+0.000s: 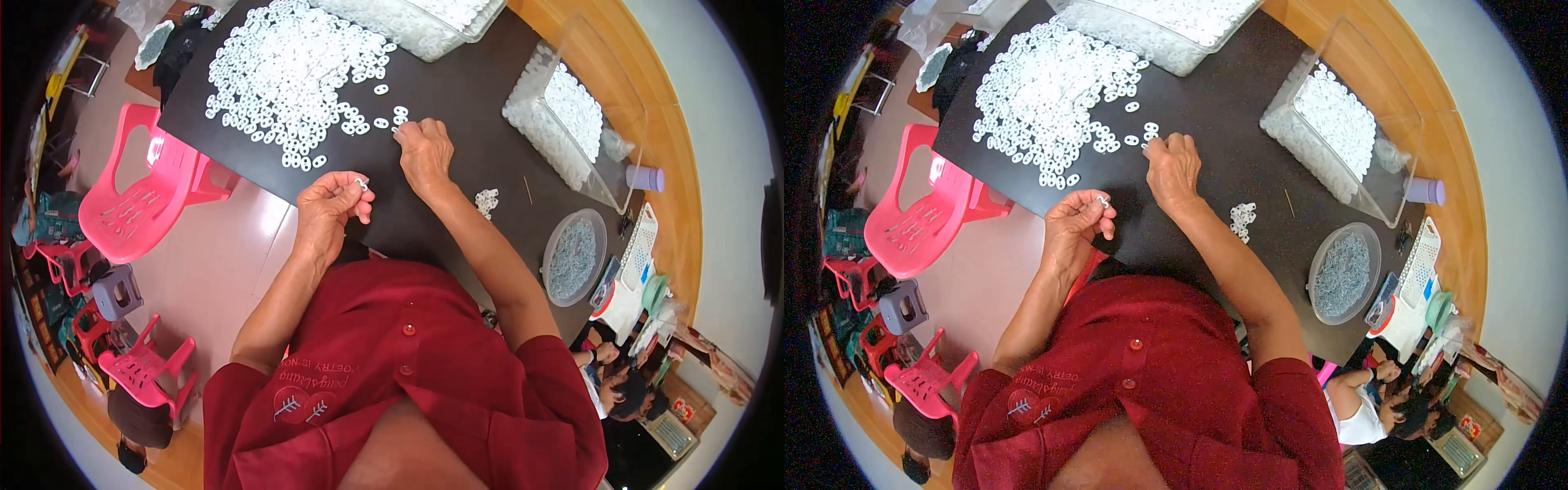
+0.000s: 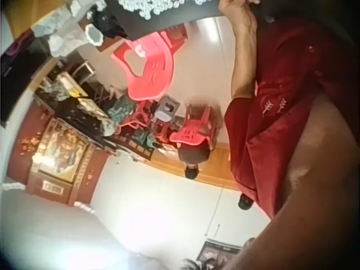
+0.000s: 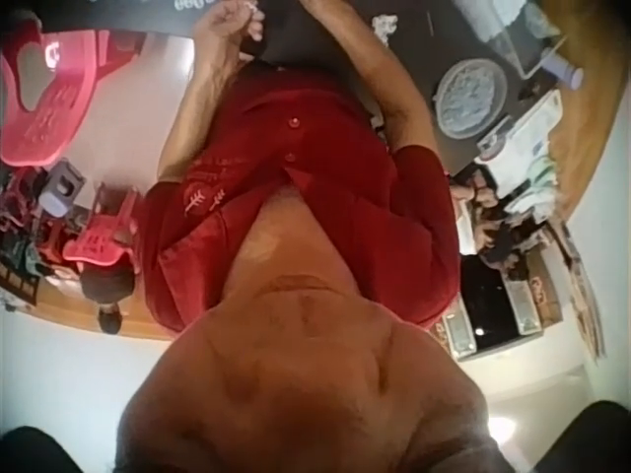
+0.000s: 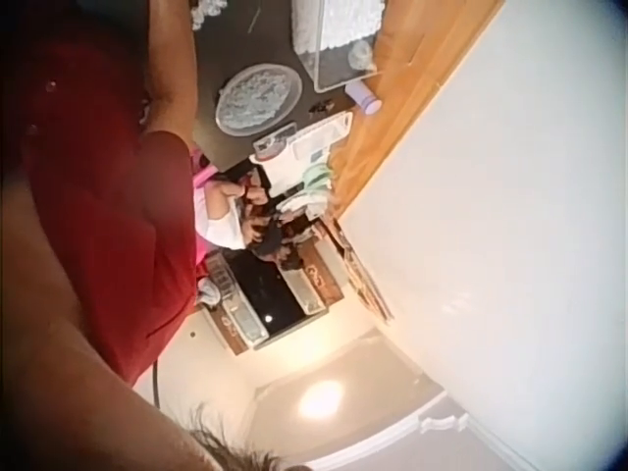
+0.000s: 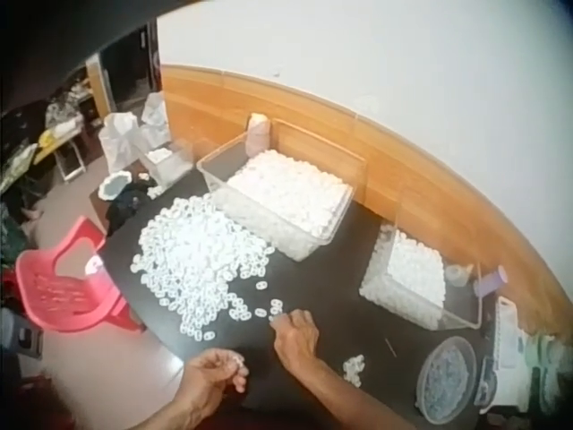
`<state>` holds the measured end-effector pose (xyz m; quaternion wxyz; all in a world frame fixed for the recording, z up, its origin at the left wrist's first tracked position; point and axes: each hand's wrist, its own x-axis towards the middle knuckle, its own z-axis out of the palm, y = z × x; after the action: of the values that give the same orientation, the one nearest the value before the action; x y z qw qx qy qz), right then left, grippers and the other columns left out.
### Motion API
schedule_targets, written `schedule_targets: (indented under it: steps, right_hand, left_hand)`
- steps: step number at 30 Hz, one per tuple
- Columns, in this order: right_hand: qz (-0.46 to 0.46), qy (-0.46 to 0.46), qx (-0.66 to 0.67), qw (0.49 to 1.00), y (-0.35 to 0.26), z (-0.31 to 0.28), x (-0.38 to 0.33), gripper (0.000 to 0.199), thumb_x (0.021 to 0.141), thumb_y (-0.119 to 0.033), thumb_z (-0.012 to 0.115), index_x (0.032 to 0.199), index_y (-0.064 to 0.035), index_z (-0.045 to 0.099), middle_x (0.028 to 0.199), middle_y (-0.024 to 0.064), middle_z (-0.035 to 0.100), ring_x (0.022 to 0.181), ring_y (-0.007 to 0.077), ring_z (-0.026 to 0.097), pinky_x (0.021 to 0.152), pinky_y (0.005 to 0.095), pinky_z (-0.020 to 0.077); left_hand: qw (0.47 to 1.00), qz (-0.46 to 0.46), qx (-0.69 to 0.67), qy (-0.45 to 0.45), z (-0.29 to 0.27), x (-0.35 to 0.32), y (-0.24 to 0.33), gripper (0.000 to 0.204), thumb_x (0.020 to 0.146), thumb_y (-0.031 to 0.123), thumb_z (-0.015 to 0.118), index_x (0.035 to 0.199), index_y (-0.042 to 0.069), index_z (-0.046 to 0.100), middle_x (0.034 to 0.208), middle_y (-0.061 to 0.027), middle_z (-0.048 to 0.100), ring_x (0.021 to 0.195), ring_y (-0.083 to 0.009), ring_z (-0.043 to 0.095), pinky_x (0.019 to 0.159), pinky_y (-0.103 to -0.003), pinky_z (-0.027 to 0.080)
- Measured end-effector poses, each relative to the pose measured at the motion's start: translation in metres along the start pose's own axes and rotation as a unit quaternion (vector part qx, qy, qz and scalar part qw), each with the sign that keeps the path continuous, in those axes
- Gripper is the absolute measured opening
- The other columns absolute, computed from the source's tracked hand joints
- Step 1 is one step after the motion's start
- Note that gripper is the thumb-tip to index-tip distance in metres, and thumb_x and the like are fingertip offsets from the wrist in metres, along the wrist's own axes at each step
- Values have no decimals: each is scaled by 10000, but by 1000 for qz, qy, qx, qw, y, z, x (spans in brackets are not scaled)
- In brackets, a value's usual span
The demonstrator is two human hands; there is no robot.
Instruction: Assembling small white plastic fasteners by hand on a workshop table.
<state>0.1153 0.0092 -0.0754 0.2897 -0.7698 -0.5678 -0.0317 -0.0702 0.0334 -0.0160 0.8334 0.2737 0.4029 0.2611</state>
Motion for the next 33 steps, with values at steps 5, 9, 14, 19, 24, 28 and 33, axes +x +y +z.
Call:
schedule_targets:
  steps: [5,9,14,19,24,28,33]
  right_hand:
    - [-44,-26,-15,999,-2,-9,-3,50,725,-69,618,774,-63,622,729,101,527,712,287,516,600,410,434]
    - [-72,-52,-19,996,-5,-23,-15,129,711,-28,602,830,-51,649,748,106,528,726,280,514,602,395,441]
    - [-41,-51,0,998,-9,-23,-18,152,703,-25,614,848,-48,655,761,98,526,740,278,513,604,390,445]
    - [-62,-71,-22,995,-7,-19,-22,121,709,-50,639,831,-47,634,762,94,512,737,277,502,611,389,442]
    - [-58,-52,-26,997,-13,-27,-24,168,728,-78,651,888,-62,603,788,102,506,750,284,494,641,385,432]
    - [-52,-72,-55,995,-14,-28,-35,175,726,-84,658,888,-53,598,787,102,506,758,287,493,653,395,427]
    - [-14,-46,-8,999,-16,-30,-45,183,721,-94,671,867,-34,578,811,108,502,772,295,486,649,404,422]
  left_hand:
    - [1000,2,-22,-1,-1,4,-2,99,863,55,579,902,-33,597,753,-118,625,577,-136,581,521,-251,485]
    - [1000,-3,-14,3,1,4,0,107,860,61,585,905,-35,597,748,-114,624,574,-133,579,514,-247,481]
    - [1000,1,-4,10,-1,7,-2,116,858,67,590,909,-37,598,757,-113,626,577,-137,581,512,-251,480]
    - [1000,-9,6,23,3,8,-2,115,859,65,588,908,-38,598,755,-115,627,572,-137,581,508,-250,482]
    - [1000,-14,9,10,7,9,-5,119,861,71,588,907,-38,598,753,-117,628,569,-135,584,506,-247,484]
    - [1000,-21,19,1,6,8,-5,148,865,79,576,937,-49,591,781,-130,632,596,-149,594,529,-267,488]
    - [999,-17,27,-10,6,6,-2,146,867,78,571,935,-49,591,778,-128,633,599,-150,597,533,-267,490]
